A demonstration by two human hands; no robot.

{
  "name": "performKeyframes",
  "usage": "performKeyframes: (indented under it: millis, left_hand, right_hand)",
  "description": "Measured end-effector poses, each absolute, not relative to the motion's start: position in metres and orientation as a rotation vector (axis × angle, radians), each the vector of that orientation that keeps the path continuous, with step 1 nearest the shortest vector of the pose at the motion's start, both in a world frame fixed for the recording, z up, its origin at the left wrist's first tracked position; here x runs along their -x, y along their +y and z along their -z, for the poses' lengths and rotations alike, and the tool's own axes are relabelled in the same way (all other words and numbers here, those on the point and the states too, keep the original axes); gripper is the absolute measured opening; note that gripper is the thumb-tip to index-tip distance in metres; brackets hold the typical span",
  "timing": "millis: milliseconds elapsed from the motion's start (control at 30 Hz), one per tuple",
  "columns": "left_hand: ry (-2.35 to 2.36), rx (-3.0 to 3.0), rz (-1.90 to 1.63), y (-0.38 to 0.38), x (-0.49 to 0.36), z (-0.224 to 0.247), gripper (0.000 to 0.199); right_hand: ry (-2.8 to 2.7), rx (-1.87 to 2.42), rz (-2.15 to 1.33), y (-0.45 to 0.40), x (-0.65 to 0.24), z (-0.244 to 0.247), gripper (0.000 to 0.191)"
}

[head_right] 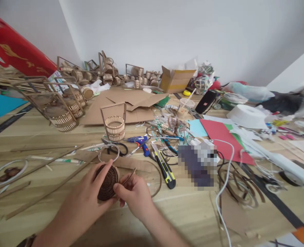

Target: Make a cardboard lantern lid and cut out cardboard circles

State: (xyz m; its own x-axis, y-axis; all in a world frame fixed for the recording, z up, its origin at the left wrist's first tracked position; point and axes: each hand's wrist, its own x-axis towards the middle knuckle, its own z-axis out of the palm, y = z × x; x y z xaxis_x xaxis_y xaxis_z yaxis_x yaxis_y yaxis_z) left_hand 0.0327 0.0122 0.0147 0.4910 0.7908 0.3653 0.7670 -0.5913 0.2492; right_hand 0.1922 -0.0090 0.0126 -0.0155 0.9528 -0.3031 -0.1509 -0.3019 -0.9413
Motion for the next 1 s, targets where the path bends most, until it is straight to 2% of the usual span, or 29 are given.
performKeyframes:
  millis: [167,267,333,467,500,733,867,1000]
  left_hand:
    - [1.387,-2.551,-0.747,0.010,-0.034,-0.007,0.062]
    - [1.338,-2.498,-0.791,0.012,-0.032,0.002,0.061]
    - [1.317,-2.459,-0.811,0.014,-0.030,0.006,0.060]
    - [1.287,-2.399,-0.862,0.014,-0.028,0.007,0.057]
    - [1.276,-2.395,-0.873,0.014,-0.028,0.007,0.057]
    - [1.234,-2.434,-0.844,0.014,-0.027,0.007,0.062]
    - [1.241,-2.430,-0.819,0.014,-0.025,0.007,0.063]
    - [1.269,-2.392,-0.838,0.012,-0.023,0.005,0.063]
  right_hand:
    - [-1.028,1.390,-1.396,-0.026,-0.193,-0.008,0.034]
    - [-1.160,1.503,-1.165,-0.039,-0.219,-0.008,0.034]
    - [-1.249,1.684,-0.812,-0.048,-0.253,-0.008,0.035]
    - [-1.292,2.107,0.175,-0.062,-0.331,0.001,0.033]
    - [-1.268,2.160,0.262,-0.065,-0.346,0.005,0.030]
    - [-1.190,2.326,0.380,-0.058,-0.382,0.030,0.030]
    - [-1.207,2.309,0.376,-0.051,-0.377,0.026,0.033]
    - [-1.360,2.035,0.233,-0.047,-0.330,0.005,0.027]
